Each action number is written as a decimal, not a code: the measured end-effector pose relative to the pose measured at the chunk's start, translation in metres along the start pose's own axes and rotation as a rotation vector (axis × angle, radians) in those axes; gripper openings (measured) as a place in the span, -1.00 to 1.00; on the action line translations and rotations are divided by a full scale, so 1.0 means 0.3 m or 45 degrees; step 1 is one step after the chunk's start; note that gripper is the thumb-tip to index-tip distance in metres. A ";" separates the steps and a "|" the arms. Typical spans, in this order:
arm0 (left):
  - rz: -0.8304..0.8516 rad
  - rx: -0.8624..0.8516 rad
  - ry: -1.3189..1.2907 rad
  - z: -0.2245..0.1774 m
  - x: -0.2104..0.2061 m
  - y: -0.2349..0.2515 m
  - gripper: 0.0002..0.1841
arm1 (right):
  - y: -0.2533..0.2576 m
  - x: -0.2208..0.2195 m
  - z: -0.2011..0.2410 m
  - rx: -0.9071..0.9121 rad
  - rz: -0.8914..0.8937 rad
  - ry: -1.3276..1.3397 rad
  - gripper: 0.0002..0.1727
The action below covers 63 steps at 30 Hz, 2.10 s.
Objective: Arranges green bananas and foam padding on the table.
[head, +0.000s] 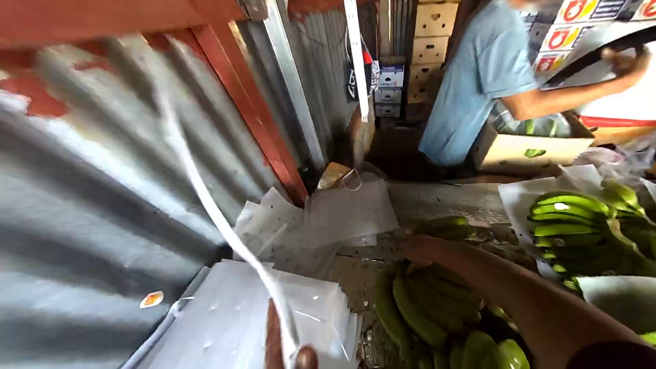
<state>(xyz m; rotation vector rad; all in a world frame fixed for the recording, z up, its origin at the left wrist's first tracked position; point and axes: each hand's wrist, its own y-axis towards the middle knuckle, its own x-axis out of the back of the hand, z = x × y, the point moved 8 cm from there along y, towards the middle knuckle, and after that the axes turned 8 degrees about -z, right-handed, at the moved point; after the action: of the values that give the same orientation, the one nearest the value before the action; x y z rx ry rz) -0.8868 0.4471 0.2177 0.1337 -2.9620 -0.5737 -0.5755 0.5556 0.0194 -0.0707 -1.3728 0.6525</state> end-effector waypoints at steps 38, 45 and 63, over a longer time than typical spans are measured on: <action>0.940 0.600 -0.216 0.562 -1.111 0.442 -0.25 | -0.366 -0.260 -0.315 -1.264 -0.780 1.403 -0.48; 0.889 0.904 -0.371 0.706 -0.931 0.245 -0.23 | -0.374 -0.258 -0.284 -1.326 -0.732 1.383 -0.43; 0.229 0.928 -0.455 0.348 -0.750 0.036 -0.36 | -0.297 -0.182 -0.190 -1.351 -0.900 1.601 -0.44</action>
<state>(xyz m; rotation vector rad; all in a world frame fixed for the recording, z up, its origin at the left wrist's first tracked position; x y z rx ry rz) -0.6793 0.5198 0.1028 -0.1919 -3.3134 0.5790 -0.4913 0.4752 -0.0046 -0.6803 -0.2899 -0.7187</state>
